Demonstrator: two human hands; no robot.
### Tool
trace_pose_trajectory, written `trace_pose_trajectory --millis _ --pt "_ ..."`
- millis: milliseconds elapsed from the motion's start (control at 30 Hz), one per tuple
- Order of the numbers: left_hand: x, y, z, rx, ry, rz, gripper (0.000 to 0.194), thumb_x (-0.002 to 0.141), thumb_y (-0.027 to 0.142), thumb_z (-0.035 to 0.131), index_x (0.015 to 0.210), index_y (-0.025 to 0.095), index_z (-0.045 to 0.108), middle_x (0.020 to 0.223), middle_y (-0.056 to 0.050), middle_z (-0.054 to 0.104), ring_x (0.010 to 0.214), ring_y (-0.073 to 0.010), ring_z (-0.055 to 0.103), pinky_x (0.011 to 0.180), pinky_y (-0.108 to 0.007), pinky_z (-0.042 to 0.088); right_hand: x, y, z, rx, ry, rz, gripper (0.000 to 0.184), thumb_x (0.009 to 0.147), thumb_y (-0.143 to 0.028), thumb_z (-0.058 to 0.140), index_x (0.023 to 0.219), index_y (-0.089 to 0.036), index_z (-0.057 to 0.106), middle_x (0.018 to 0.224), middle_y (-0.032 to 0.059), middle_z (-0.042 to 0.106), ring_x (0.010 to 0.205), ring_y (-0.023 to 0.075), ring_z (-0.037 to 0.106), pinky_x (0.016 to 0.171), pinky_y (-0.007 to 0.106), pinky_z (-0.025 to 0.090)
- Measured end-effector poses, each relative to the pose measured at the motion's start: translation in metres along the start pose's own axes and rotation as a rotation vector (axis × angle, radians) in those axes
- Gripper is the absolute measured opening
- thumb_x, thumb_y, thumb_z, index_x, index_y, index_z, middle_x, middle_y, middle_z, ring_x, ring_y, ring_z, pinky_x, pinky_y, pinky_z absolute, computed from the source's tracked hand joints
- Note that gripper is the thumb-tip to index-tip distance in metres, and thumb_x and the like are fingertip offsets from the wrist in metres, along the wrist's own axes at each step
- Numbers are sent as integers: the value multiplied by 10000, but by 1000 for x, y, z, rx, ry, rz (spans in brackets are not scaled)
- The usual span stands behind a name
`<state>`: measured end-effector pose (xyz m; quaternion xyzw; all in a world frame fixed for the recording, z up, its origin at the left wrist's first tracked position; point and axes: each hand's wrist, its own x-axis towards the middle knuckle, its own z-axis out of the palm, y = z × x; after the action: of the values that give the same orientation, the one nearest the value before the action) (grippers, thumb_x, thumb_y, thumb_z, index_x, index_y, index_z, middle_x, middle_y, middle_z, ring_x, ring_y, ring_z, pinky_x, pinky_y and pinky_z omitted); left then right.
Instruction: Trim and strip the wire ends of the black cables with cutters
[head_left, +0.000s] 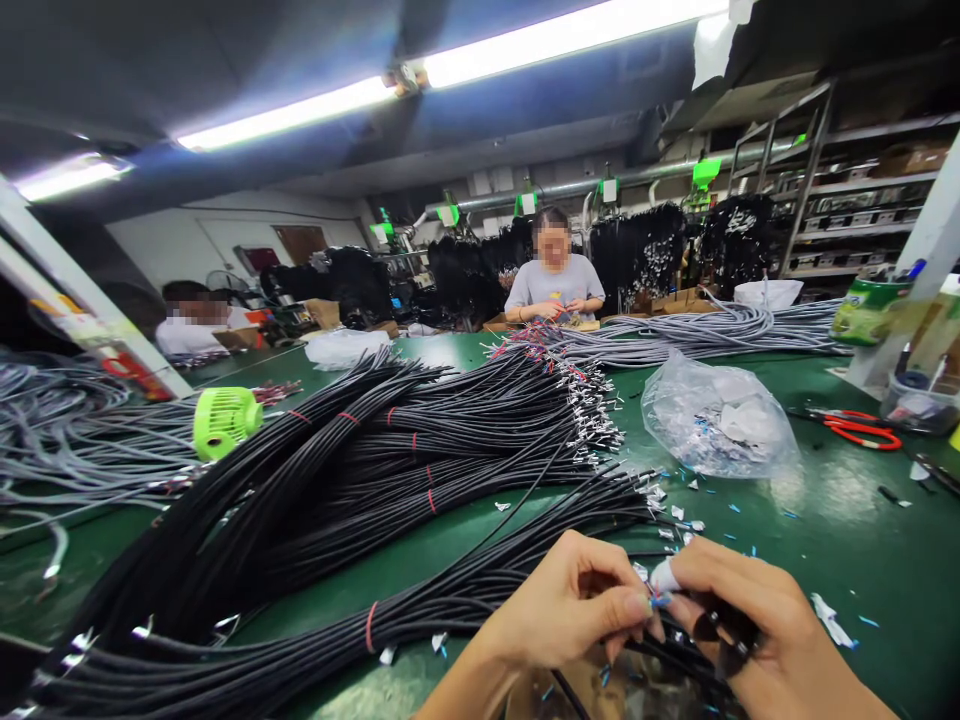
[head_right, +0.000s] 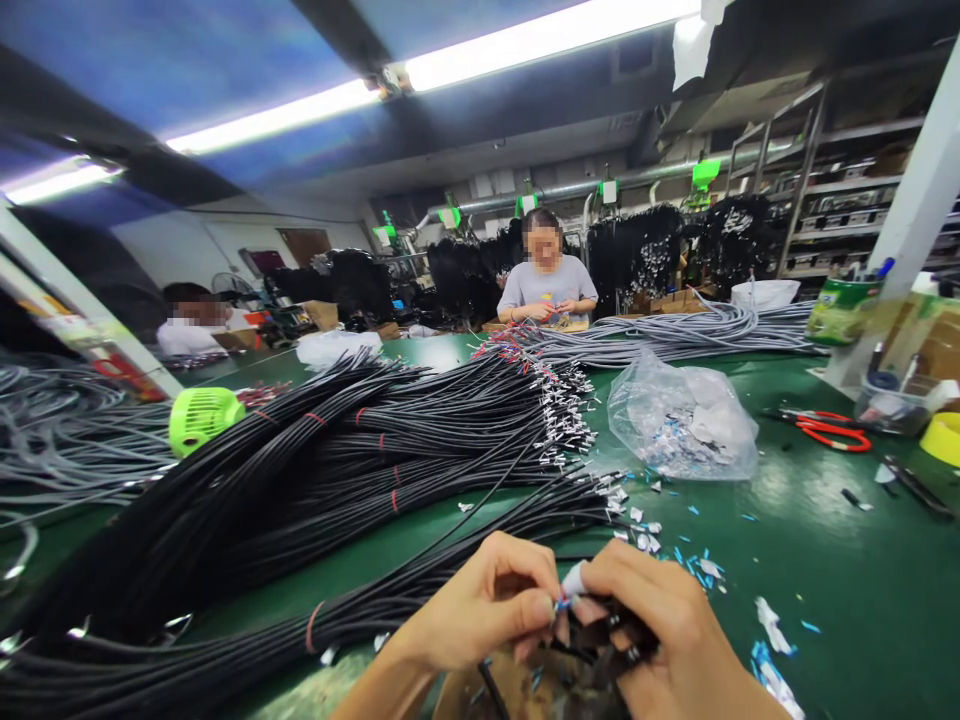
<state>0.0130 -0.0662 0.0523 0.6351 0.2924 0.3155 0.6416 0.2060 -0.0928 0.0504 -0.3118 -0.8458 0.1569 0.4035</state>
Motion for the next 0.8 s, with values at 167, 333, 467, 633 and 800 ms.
trace_pose_trajectory --millis 167,333,467,633,800 --pt "-2 5 5 98 78 83 514 656 618 678 613 109 626 591 -8 507 522 -93 418 474 -212 300 1 -1 -2 -21 28 32 112 821 -100 501 765 -191 534 628 -14 549 556 118 504 518 227 380" --pt "-4 12 8 239 112 150 416 711 509 668 582 119 597 577 7 475 537 -96 387 487 -217 272 1 1 -1 38 -9 44 117 834 -135 491 739 -191 531 632 -6 545 556 118 502 485 219 355" --pt "-7 14 8 338 88 175 300 729 371 647 575 119 596 561 15 466 506 -85 376 456 -207 257 4 -5 -5 59 -54 43 135 807 -108 470 708 -191 510 630 1 549 555 123 512 486 227 359" --pt "-7 12 6 293 -37 33 302 684 380 688 556 114 623 542 4 509 490 -85 391 445 -204 265 8 -12 -9 26 -139 58 145 789 -139 498 660 -199 524 600 -9 547 536 126 511 479 236 354" --pt "-2 7 11 190 70 88 396 657 478 715 535 120 600 551 -6 511 527 -102 423 471 -215 290 5 -2 -1 140 75 314 278 911 -310 474 664 -199 540 585 -25 548 535 111 518 470 202 389"
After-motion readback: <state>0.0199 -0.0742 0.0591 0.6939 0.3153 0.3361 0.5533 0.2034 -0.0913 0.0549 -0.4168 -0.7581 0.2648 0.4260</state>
